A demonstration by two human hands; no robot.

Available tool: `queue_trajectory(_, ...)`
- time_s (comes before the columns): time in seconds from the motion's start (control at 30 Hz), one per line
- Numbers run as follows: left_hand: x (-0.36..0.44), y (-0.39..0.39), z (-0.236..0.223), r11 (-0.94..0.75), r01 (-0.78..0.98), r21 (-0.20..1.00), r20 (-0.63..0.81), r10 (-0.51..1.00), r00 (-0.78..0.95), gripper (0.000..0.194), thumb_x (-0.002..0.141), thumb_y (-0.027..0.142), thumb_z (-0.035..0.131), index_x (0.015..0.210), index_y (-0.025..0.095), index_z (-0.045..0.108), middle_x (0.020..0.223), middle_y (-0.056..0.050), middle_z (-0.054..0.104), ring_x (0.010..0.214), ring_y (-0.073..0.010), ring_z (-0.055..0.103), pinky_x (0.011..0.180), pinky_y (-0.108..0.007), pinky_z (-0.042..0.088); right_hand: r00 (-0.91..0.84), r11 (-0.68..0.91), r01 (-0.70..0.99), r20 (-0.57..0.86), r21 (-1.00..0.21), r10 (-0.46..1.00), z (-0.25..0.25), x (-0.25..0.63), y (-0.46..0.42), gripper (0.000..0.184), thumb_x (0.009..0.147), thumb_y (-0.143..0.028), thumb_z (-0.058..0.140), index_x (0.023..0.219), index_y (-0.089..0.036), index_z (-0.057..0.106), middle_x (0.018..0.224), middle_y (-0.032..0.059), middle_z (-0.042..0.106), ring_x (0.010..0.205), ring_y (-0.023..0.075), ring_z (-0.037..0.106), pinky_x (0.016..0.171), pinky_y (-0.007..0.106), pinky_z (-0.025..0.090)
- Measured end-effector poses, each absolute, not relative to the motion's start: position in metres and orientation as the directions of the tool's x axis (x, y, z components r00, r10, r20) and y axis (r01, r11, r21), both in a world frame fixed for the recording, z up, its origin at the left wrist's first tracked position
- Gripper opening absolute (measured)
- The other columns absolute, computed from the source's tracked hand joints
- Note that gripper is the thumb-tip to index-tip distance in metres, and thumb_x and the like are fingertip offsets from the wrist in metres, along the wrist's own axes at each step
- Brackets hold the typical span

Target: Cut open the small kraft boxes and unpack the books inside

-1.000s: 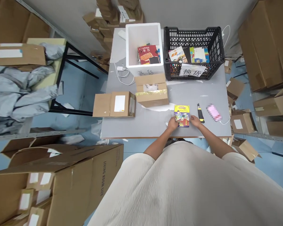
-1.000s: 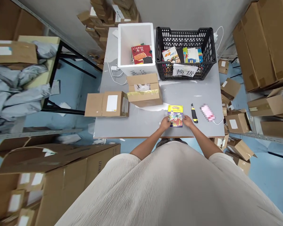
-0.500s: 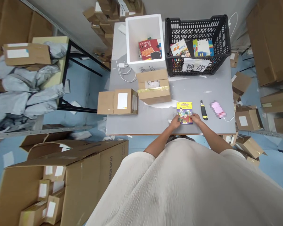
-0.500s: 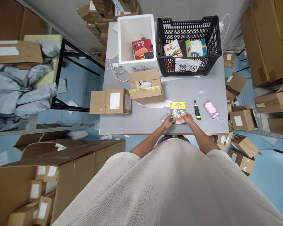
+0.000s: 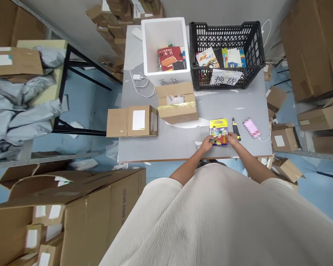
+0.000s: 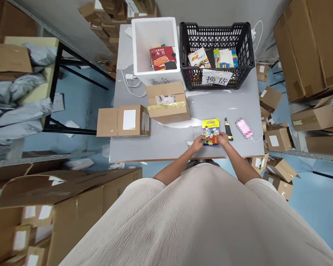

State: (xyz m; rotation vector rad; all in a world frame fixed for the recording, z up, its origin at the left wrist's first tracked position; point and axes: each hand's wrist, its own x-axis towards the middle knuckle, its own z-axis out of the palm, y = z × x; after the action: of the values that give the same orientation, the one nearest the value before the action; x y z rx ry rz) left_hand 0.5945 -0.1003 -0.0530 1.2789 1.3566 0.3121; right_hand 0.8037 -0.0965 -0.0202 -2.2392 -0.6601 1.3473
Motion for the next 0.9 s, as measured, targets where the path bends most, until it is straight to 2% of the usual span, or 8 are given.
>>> queue_trajectory(0.13, 0.611, -0.092, -0.04, 0.345, 0.319, 0.883, -0.437, 0.853, 0.285, 0.047, 0.101, 0.011, 0.05, 0.142, 0.019, 0.071, 0.147, -0.013, 0.076, 0.135, -0.0246, 0.072, 0.121, -0.043, 0.056, 0.462, -0.705, 0.331, -0.544, -0.627, 0.7, -0.003, 0.815, -0.098, 0.025, 0.086, -0.031, 0.072, 0.108, -0.019, 0.077, 0.116, 0.0122, 0.084, 0.108, 0.0303, 0.08, 0.095, 0.039, 0.066)
queue_trajectory(0.23, 0.615, -0.086, -0.029, 0.339, 0.269, 0.901, -0.409, 0.872, 0.269, 0.042, 0.107, 0.017, 0.049, 0.143, 0.02, 0.071, 0.139, -0.012, 0.079, 0.123, -0.0228, 0.077, 0.117, -0.042, 0.058, 0.395, -0.592, 0.451, -0.446, -0.668, 0.803, 0.004, 0.809, -0.104, 0.03, 0.087, -0.038, 0.075, 0.111, -0.021, 0.076, 0.113, 0.0105, 0.083, 0.105, 0.0288, 0.078, 0.1, 0.041, 0.064)
queue_trajectory(0.4, 0.597, -0.089, -0.022, 0.369, 0.269, 0.89, -0.429, 0.877, 0.218, 0.042, 0.116, 0.035, 0.045, 0.152, 0.023, 0.064, 0.138, -0.01, 0.079, 0.124, -0.0228, 0.077, 0.115, -0.038, 0.057, 0.119, -0.484, 0.34, -0.474, -0.806, 0.872, 0.001, 0.788, -0.111, 0.041, 0.101, -0.057, 0.064, 0.113, -0.021, 0.077, 0.117, 0.0105, 0.083, 0.101, 0.0256, 0.078, 0.099, 0.041, 0.064)
queue_trajectory(0.47, 0.583, -0.094, -0.024, 0.392, 0.269, 0.88, -0.44, 0.885, 0.149, 0.046, 0.116, 0.038, 0.047, 0.159, 0.025, 0.057, 0.141, -0.01, 0.079, 0.127, -0.0237, 0.076, 0.116, -0.038, 0.056, 0.047, -0.491, 0.327, -0.505, -0.808, 0.862, -0.004, 0.783, -0.111, 0.039, 0.104, -0.055, 0.061, 0.112, -0.021, 0.079, 0.121, 0.0104, 0.083, 0.102, 0.0254, 0.079, 0.103, 0.042, 0.062)
queue_trajectory(0.57, 0.559, -0.101, -0.033, 0.46, 0.264, 0.848, -0.488, 0.872, 0.049, 0.059, 0.114, 0.038, 0.05, 0.171, 0.028, 0.04, 0.149, -0.008, 0.075, 0.136, -0.0237, 0.072, 0.121, -0.039, 0.053, 0.039, -0.526, 0.381, -0.555, -0.761, 0.831, -0.013, 0.779, -0.108, 0.028, 0.102, -0.039, 0.064, 0.116, -0.021, 0.081, 0.127, 0.01, 0.083, 0.117, 0.026, 0.078, 0.114, 0.043, 0.057)
queue_trajectory(0.67, 0.539, -0.104, -0.047, 0.539, 0.21, 0.816, -0.558, 0.829, 0.04, 0.078, 0.107, 0.032, 0.058, 0.178, 0.03, 0.025, 0.165, -0.008, 0.064, 0.148, -0.0249, 0.065, 0.126, -0.042, 0.049, 0.064, -0.588, 0.409, -0.621, -0.698, 0.781, -0.021, 0.776, -0.106, 0.034, 0.098, -0.028, 0.067, 0.128, -0.02, 0.08, 0.14, 0.0115, 0.08, 0.133, 0.0272, 0.073, 0.124, 0.043, 0.051)
queue_trajectory(0.77, 0.526, -0.102, -0.059, 0.589, 0.142, 0.796, -0.6, 0.798, 0.059, 0.085, 0.098, 0.028, 0.068, 0.175, 0.026, 0.031, 0.172, -0.012, 0.056, 0.157, -0.0298, 0.056, 0.133, -0.048, 0.041, 0.056, -0.636, 0.395, -0.673, -0.663, 0.737, -0.027, 0.771, -0.107, 0.043, 0.097, -0.026, 0.068, 0.137, -0.017, 0.078, 0.149, 0.0138, 0.075, 0.141, 0.0296, 0.07, 0.127, 0.043, 0.048)
queue_trajectory(0.9, 0.519, -0.102, -0.071, 0.618, 0.111, 0.778, -0.626, 0.777, 0.061, 0.081, 0.093, 0.026, 0.073, 0.168, 0.023, 0.043, 0.169, -0.017, 0.059, 0.159, -0.0342, 0.054, 0.134, -0.053, 0.038, 0.05, -0.663, 0.357, -0.695, -0.658, 0.717, -0.03, 0.765, -0.108, 0.043, 0.097, -0.025, 0.067, 0.138, -0.018, 0.079, 0.15, 0.0117, 0.075, 0.144, 0.0309, 0.067, 0.128, 0.043, 0.046)
